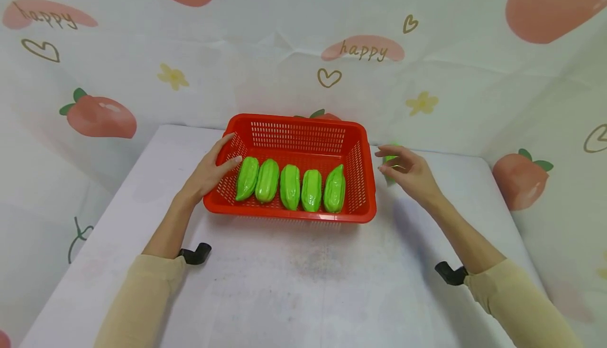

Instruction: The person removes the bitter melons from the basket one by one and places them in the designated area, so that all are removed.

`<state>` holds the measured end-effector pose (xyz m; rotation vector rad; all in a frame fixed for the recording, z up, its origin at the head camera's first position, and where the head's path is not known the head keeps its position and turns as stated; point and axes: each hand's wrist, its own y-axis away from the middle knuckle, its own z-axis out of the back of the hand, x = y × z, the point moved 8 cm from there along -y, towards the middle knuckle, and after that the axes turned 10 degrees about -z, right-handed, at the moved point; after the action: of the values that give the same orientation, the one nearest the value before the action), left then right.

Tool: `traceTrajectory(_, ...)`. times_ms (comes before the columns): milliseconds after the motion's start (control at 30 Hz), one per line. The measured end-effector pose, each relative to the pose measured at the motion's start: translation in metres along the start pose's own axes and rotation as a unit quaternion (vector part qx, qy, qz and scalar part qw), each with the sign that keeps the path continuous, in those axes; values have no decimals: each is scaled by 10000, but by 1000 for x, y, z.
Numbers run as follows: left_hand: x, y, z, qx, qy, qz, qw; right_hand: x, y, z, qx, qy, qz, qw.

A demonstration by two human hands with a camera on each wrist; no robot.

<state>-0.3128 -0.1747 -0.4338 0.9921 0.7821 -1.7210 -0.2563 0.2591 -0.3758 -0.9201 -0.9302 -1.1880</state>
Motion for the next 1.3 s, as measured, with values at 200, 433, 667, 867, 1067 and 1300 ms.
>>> traceTrajectory(200,0,0,0,-16,63,-5,10000,6,-1,-15,369,61,-33,9993)
traceTrajectory(433,-2,-1,-1,9,122,-13,9999,12,0,-26,564,125,-107,9983)
traceTrajectory(667,-6,0,0,-39,91,-33,9999,20,0,-39,639,564,-371,9957)
traceTrajectory(867,-6,0,0,-60,173,-17,9998,25,4,-54,781,876,-651,9910)
traceTrajectory(1067,-3,0,0,-61,282,-35,9996,31,5,-65,550,1340,-711,9869)
traceTrajectory(1300,-1,-1,-1,4,213,-14,9998,39,8,-76,372,1303,-746,9880)
